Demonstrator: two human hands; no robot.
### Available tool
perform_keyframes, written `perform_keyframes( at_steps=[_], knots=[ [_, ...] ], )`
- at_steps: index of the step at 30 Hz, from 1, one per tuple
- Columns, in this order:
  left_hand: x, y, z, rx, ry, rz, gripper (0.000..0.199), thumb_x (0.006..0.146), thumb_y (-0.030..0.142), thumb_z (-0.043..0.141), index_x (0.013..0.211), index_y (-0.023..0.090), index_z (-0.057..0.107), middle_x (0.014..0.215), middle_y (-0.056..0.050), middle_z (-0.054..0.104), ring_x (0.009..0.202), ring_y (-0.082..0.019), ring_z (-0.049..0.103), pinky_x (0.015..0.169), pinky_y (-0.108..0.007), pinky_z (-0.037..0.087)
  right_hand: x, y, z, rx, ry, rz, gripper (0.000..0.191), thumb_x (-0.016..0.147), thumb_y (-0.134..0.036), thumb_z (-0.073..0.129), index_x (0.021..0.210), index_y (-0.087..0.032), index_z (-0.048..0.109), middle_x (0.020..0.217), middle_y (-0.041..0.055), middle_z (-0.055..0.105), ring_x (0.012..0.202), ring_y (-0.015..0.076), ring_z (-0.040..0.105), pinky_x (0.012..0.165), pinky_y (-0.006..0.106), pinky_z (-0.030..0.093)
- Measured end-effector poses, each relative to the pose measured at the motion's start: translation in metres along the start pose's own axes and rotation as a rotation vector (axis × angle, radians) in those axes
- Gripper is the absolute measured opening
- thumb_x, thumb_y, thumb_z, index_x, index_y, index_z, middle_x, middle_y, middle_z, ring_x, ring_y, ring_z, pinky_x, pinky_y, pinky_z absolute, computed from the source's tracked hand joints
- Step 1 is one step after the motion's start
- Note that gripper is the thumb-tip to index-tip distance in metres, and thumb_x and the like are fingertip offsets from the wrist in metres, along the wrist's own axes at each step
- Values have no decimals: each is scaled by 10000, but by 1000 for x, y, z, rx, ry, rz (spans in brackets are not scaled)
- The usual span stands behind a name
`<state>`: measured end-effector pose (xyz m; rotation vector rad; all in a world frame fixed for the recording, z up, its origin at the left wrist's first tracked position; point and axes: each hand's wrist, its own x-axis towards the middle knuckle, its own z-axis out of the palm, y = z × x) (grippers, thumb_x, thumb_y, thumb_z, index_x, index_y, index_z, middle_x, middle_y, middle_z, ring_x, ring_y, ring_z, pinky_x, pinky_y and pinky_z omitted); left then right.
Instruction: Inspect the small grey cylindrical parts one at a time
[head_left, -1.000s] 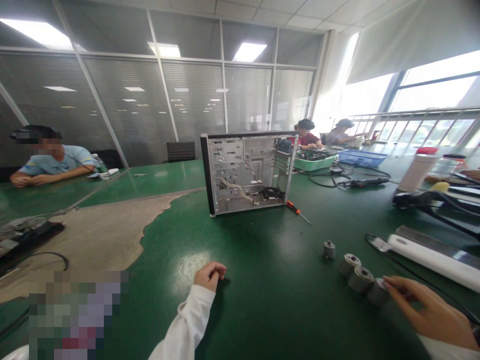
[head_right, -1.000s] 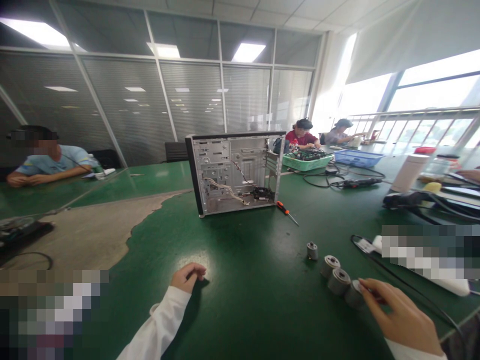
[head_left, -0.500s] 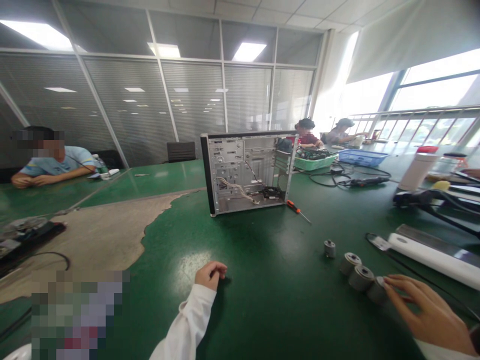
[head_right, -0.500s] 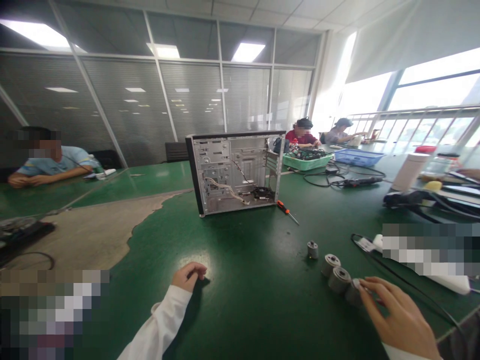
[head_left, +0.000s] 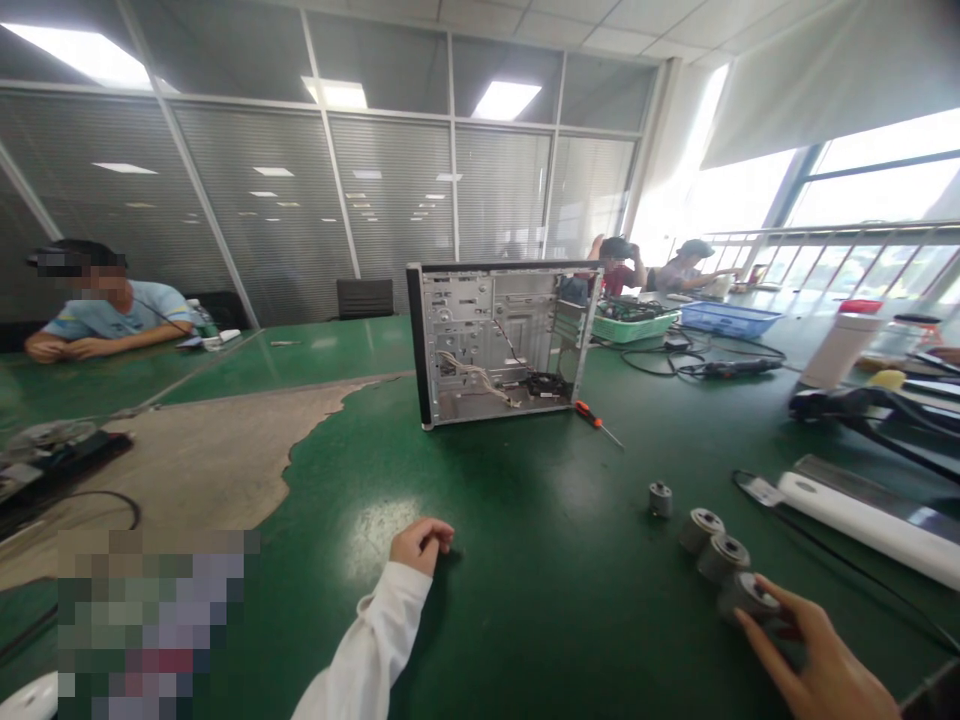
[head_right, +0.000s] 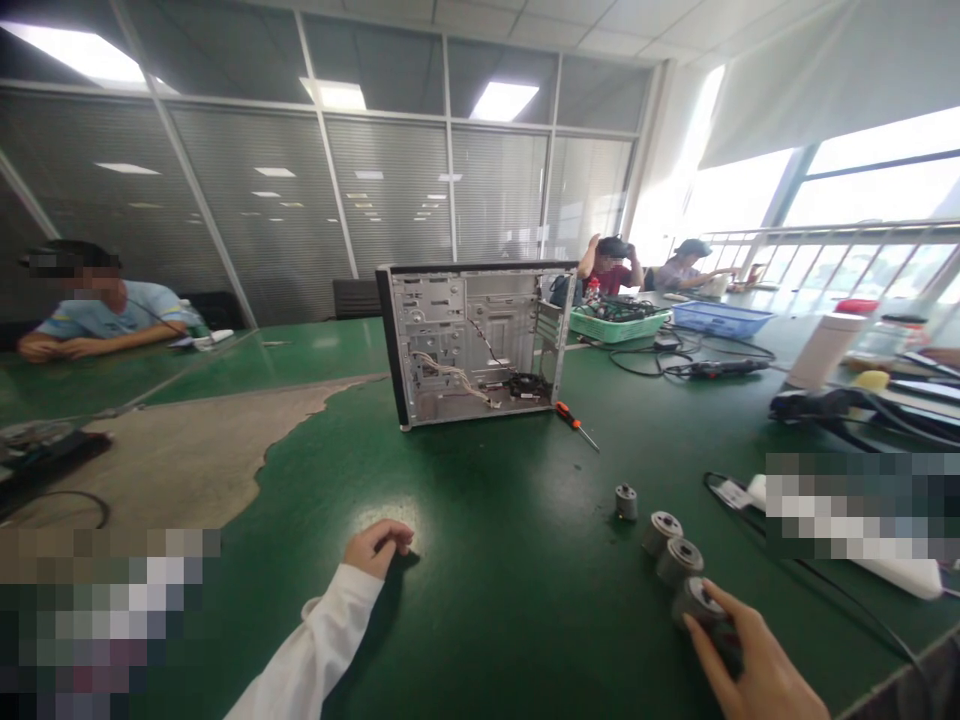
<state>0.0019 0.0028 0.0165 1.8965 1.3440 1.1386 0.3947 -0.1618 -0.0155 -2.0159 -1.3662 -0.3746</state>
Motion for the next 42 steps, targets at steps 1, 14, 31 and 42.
perform_keyframes(
  at_steps=[1,14,31,42],
  knots=[
    [0,-1,0,-4,-3,1,261,604,42,369,619,169,596,490,27,589,495,-114,573,562,-229,456,-4,-9,0,-2,-18,-36,495,656,-550,407,1024,-224,459,837,60,617,636,202,616,511,281,498],
    [-1,-10,2,-50,88,-6,327,565,28,351,765,167,569,662,6,600,559,-105,570,596,-241,461,13,-216,57,607,-450,-715,333,730,-162,437,1062,-179,413,1065,94,517,941,163,509,797,285,430],
    [-3,-11,9,138,204,168,472,644,249,499,1094,165,385,965,-98,522,819,-202,537,613,-322,458,38,-269,125,1126,-700,-233,681,610,-55,475,1210,-201,187,987,69,510,789,144,549,660,296,460],
    [-3,0,4,378,165,345,284,703,221,456,985,186,451,907,-72,564,837,-193,540,720,-321,443,39,-269,131,1168,-738,-178,557,606,-48,462,1116,-202,299,909,39,526,712,122,548,604,261,443]
  ],
)
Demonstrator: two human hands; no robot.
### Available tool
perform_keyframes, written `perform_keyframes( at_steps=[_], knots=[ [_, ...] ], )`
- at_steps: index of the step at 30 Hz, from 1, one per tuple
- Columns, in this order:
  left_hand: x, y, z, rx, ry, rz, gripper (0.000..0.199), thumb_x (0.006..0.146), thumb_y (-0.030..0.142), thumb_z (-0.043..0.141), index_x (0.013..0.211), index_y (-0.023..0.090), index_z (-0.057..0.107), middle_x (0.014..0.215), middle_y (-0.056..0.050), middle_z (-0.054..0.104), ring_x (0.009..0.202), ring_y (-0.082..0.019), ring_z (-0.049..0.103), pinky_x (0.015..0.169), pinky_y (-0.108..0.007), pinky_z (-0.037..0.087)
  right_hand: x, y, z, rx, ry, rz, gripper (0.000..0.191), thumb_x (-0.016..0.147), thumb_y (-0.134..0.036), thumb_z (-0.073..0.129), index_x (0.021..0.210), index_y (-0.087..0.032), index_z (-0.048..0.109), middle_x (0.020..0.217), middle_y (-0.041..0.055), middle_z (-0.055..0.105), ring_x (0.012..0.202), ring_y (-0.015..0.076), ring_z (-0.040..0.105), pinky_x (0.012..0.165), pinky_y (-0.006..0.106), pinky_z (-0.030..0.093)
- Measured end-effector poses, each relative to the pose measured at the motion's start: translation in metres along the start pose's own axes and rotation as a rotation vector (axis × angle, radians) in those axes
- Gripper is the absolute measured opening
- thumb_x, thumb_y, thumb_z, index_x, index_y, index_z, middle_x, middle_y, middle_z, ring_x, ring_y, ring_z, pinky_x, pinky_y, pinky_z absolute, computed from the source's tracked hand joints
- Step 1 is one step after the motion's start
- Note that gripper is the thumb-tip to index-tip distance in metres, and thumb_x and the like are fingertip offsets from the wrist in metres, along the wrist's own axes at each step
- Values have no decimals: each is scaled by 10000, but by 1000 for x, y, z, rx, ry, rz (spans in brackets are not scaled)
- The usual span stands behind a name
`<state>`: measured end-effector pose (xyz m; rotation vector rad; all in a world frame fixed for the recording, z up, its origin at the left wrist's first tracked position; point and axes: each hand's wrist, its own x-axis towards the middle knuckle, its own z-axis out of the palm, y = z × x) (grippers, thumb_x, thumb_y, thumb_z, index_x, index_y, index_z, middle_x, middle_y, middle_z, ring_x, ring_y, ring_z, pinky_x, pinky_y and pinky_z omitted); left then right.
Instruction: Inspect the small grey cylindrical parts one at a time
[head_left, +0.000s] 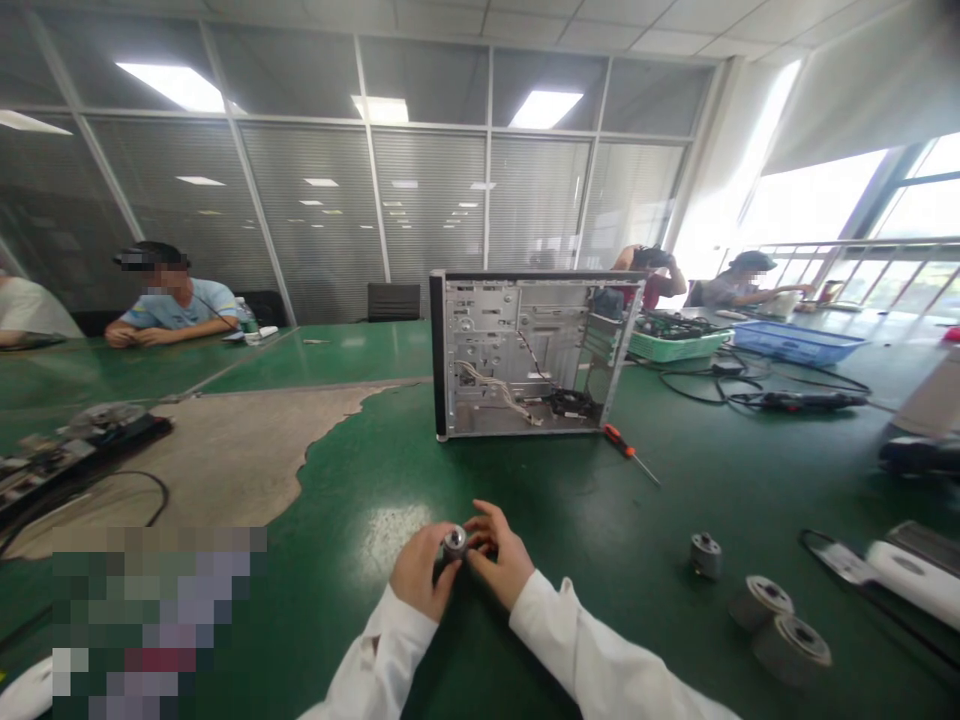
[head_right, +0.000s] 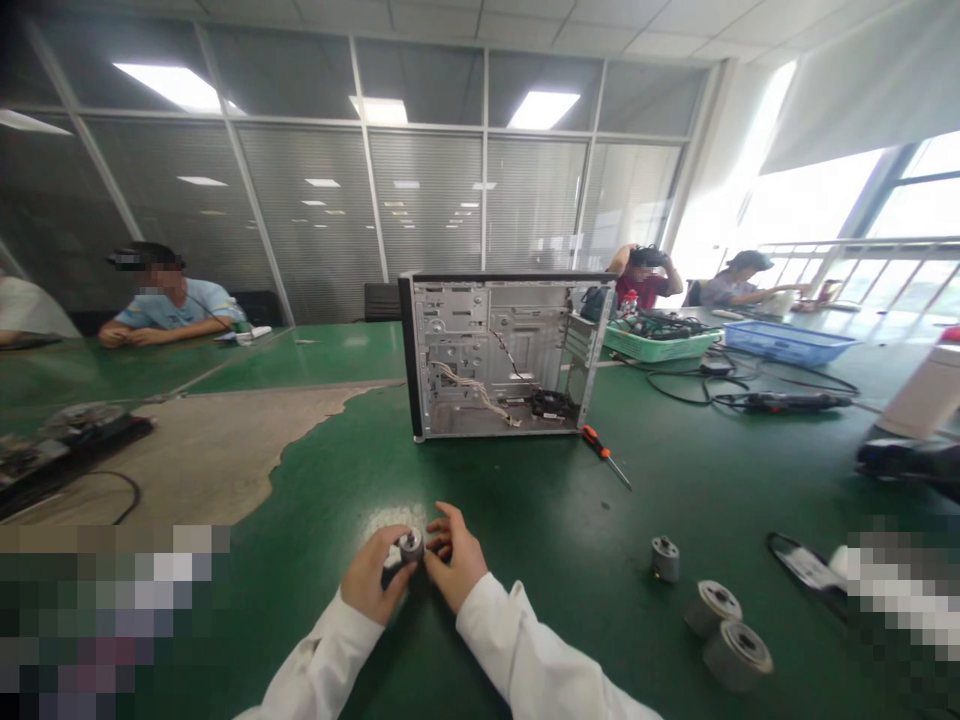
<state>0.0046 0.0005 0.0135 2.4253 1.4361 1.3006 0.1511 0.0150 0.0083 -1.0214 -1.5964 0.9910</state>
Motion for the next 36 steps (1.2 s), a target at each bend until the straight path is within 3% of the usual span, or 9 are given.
perform_keyframes(
  at_steps=[5,12,20,27,36],
  knots=[
    [0,3,-6,107,-51,105,265,707,183,447,971,189,458,933,-81,565,881,-203,533,755,-325,436,0,0,0,16,-4,1,551,590,-32,450,1094,-209,314,900,31,527,700,120,550,601,260,440],
    [-3,-1,-1,91,15,141,280,724,163,430,1003,192,439,963,-86,559,917,-192,520,793,-318,422,1,1,0,10,-8,-3,550,578,-25,459,1075,-222,334,883,17,535,690,115,546,604,260,445],
    [-4,1,3,-39,92,63,253,740,190,411,984,194,475,967,-87,557,928,-190,508,796,-325,418,-1,-4,0,-11,-17,-9,542,576,-15,431,1075,-202,335,884,28,529,703,120,546,613,267,441],
    [-5,0,2,-141,133,-77,273,733,221,433,1004,197,442,989,-87,533,858,-182,535,618,-270,467,-1,-4,0,-23,-8,-14,546,559,-11,439,1059,-213,354,870,17,547,696,124,549,617,275,446],
    [-4,-3,4,-394,253,-200,322,690,245,514,990,184,414,1000,-80,496,825,-162,542,628,-255,470,0,-6,0,-41,-14,-21,532,560,-11,419,1051,-208,362,878,26,542,679,129,553,605,277,438]
  ],
)
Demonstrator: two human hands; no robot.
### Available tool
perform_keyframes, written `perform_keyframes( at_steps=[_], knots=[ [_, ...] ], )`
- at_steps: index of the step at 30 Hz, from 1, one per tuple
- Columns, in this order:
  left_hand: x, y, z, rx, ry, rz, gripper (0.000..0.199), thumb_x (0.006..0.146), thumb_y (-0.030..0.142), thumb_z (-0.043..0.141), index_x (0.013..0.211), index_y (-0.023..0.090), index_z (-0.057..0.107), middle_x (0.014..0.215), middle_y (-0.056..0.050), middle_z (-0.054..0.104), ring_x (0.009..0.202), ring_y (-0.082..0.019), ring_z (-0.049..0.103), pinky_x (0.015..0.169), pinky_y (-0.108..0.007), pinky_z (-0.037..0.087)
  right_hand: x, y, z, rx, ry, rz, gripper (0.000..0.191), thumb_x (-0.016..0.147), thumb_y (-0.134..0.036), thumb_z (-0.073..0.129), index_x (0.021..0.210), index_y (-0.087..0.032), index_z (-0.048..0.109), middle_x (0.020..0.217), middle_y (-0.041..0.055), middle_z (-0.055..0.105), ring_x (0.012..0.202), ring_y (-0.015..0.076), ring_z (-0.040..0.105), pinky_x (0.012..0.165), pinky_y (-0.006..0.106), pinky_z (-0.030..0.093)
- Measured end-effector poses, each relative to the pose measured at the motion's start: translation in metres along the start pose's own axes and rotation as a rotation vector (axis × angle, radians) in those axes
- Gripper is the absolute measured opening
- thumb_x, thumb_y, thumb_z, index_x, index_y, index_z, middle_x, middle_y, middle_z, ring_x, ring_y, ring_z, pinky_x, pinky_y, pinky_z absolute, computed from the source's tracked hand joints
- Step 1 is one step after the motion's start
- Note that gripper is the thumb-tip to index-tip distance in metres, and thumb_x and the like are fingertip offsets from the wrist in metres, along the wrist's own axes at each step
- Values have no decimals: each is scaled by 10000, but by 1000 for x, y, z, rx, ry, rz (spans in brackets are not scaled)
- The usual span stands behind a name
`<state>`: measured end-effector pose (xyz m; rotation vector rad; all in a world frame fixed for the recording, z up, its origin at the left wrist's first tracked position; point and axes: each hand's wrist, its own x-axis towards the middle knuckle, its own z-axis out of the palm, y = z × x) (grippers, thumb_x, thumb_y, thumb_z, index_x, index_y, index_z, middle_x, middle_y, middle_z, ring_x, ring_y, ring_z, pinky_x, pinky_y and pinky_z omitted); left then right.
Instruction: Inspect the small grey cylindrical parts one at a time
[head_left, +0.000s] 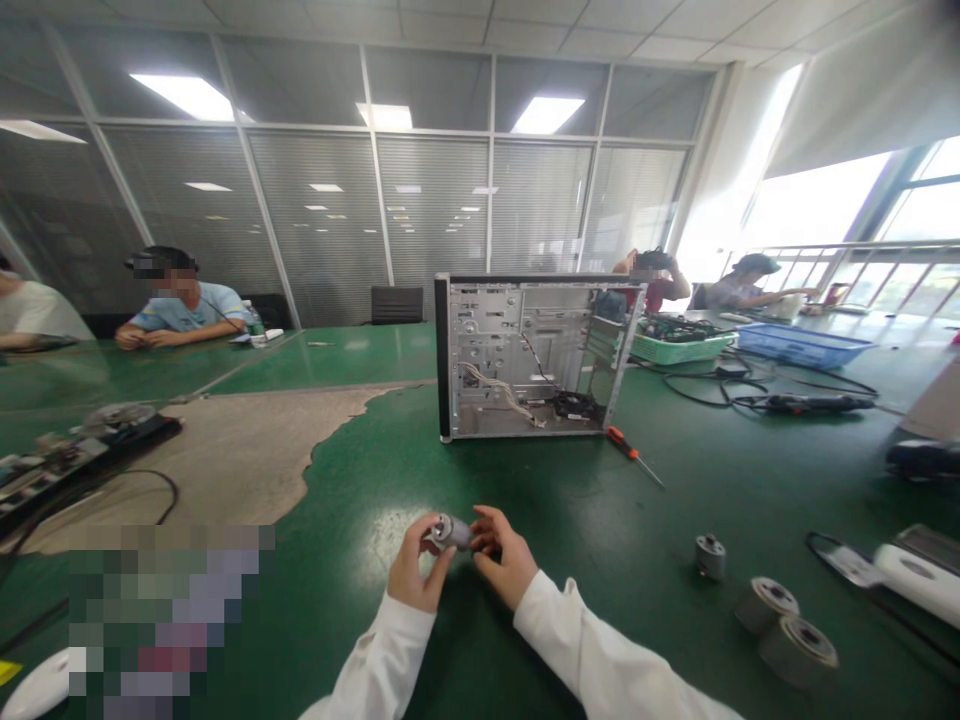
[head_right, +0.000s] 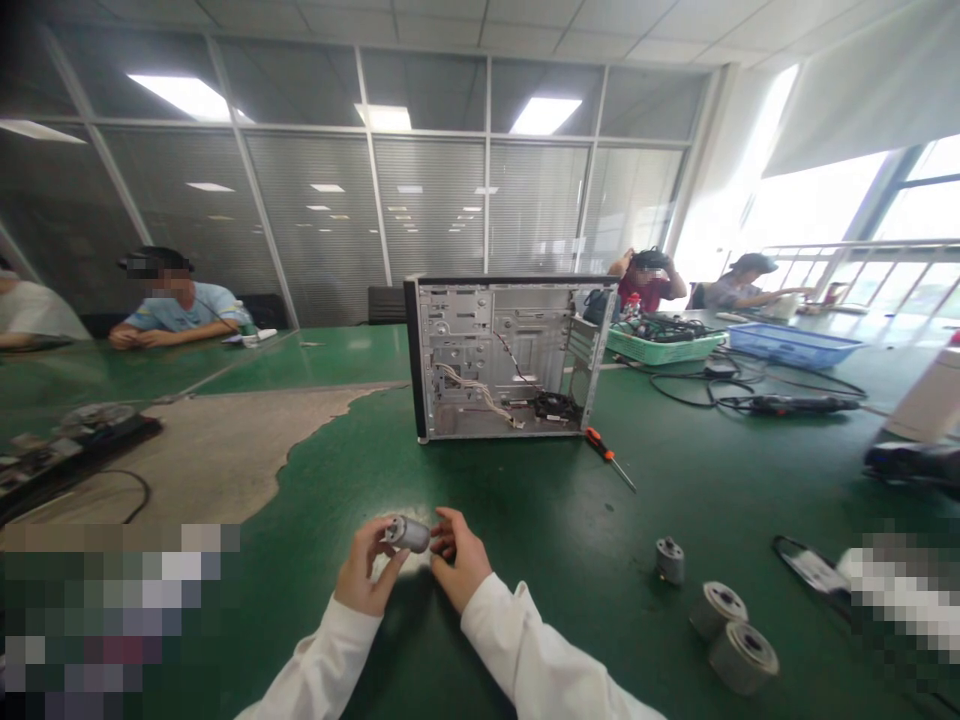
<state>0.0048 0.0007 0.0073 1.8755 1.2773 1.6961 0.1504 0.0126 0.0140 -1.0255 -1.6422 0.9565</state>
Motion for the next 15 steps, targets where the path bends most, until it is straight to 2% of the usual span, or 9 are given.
perform_keyframes(
  at_steps=[7,11,15],
  knots=[
    [5,-6,4,-406,11,-290,424,625,274,575,977,201,351,871,-41,541,761,-138,561,593,-214,446,0,0,0,6,-2,-3,513,566,-18,418,1043,-201,365,875,26,531,671,119,550,598,266,432],
    [8,-10,3,-549,62,-454,492,562,299,642,960,203,370,718,9,556,585,-91,545,497,-173,428,0,2,1,3,-2,-2,501,569,-24,425,1035,-200,370,861,24,537,672,118,546,601,265,430],
    [10,-16,4,-654,146,-617,570,474,331,709,927,184,397,604,9,584,437,-83,506,382,-165,377,1,6,2,5,-7,4,501,565,-22,431,1034,-190,374,852,30,544,675,118,541,606,268,430]
  ],
)
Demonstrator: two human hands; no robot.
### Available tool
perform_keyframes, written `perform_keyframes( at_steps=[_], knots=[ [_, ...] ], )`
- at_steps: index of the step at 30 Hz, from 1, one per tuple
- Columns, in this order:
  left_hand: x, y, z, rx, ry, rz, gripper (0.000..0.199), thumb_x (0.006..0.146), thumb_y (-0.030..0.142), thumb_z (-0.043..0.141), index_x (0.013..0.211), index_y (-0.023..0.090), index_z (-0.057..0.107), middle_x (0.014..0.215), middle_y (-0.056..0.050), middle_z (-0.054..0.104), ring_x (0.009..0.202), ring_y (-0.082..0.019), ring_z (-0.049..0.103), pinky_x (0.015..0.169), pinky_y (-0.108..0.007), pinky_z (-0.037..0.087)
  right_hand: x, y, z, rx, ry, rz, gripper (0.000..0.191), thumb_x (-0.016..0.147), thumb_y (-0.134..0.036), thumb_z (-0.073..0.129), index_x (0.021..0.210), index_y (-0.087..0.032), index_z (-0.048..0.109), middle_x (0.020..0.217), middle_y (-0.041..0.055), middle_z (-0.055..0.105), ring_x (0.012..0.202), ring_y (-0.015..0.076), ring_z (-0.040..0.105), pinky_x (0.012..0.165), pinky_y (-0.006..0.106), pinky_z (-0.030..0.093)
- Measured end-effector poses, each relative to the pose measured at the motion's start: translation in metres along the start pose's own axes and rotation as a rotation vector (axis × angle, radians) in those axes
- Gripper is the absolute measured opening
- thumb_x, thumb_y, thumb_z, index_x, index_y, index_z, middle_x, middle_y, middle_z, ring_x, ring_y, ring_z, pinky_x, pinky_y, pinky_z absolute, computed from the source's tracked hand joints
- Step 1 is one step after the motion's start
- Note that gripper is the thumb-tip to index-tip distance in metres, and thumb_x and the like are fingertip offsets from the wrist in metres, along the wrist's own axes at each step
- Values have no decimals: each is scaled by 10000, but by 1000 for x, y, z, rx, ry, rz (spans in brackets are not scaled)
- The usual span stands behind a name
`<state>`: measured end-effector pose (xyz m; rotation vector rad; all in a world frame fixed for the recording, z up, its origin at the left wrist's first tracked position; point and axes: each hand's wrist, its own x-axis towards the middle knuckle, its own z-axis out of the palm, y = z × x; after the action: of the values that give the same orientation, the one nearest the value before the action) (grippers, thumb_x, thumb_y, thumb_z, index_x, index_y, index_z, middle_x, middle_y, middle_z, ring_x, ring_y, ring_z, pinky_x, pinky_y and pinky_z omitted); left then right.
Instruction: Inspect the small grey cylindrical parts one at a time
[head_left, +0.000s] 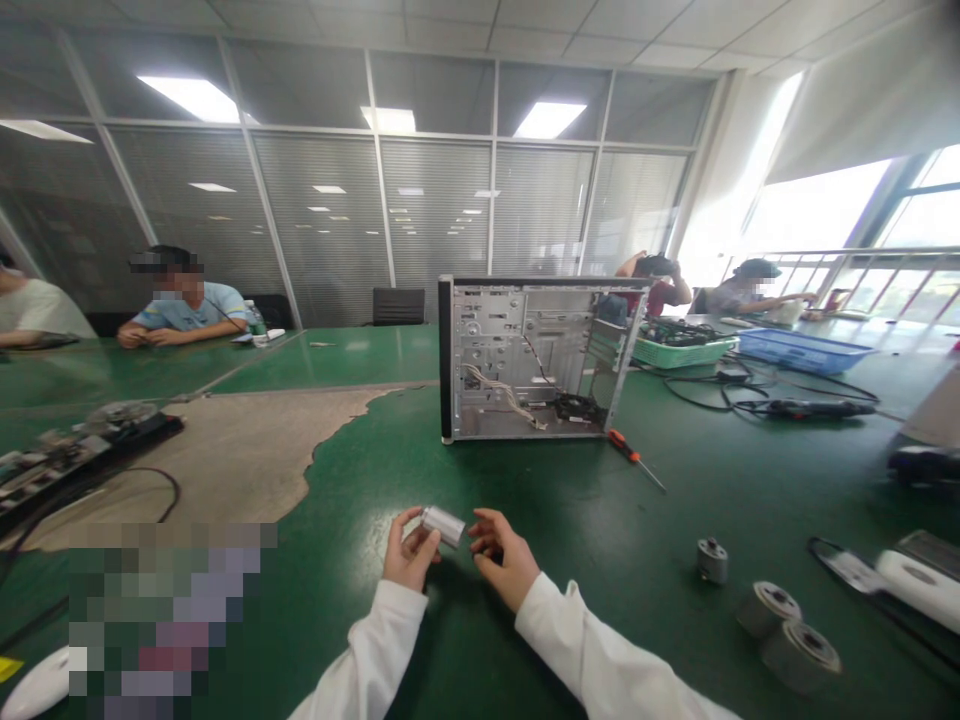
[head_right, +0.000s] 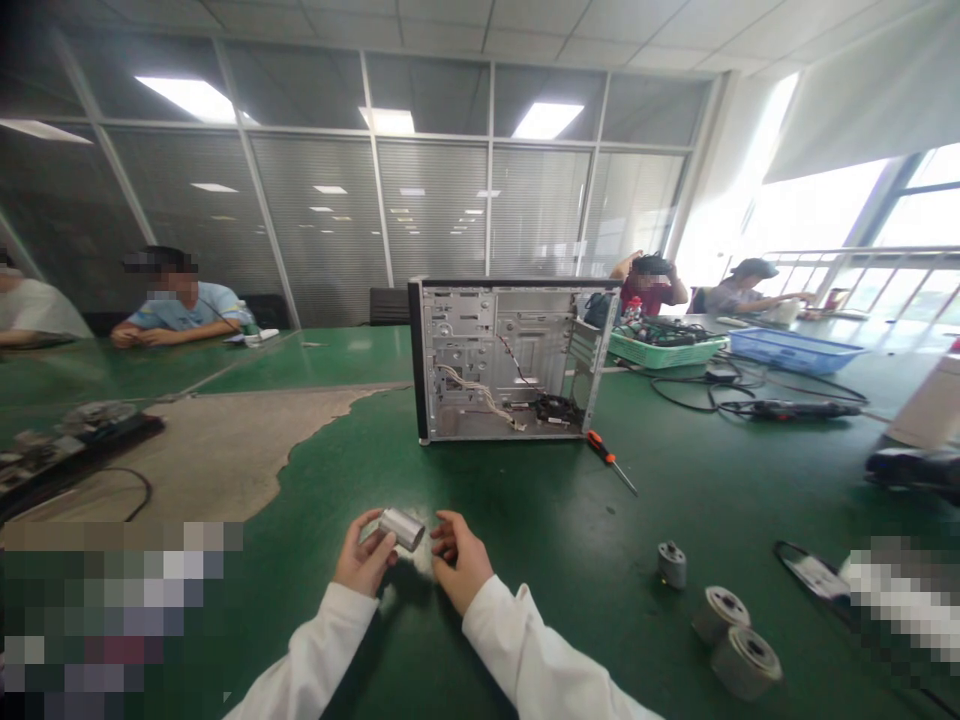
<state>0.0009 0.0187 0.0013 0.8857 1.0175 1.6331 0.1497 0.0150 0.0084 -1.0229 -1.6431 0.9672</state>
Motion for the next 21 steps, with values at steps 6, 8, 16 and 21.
perform_keyframes(
  at_steps=[6,8,16,21],
  knots=[
    [0,7,3,-211,70,-283,460,534,251,703,895,176,428,546,-9,606,462,-123,557,415,-191,404,0,2,0,8,-1,-9,510,557,-29,441,1036,-193,385,856,32,547,672,122,537,607,274,426],
    [-1,12,4,-255,91,-385,308,647,193,620,894,174,438,581,-21,615,479,-125,575,446,-207,429,0,1,-1,10,-1,-12,513,554,-27,439,1036,-197,388,857,31,546,669,120,535,608,274,423],
    [3,26,5,-422,102,-675,264,817,264,367,733,57,508,566,-85,583,439,-88,541,441,-167,451,0,1,0,3,-17,1,504,558,-20,444,1027,-195,390,861,35,545,671,123,535,616,283,424],
    [-1,31,5,-487,4,-743,234,797,238,408,730,46,523,556,-66,558,443,-79,513,419,-155,431,-1,-2,-1,9,-23,-13,471,596,-44,475,1033,-197,387,873,42,543,685,128,537,619,286,425]
  ],
)
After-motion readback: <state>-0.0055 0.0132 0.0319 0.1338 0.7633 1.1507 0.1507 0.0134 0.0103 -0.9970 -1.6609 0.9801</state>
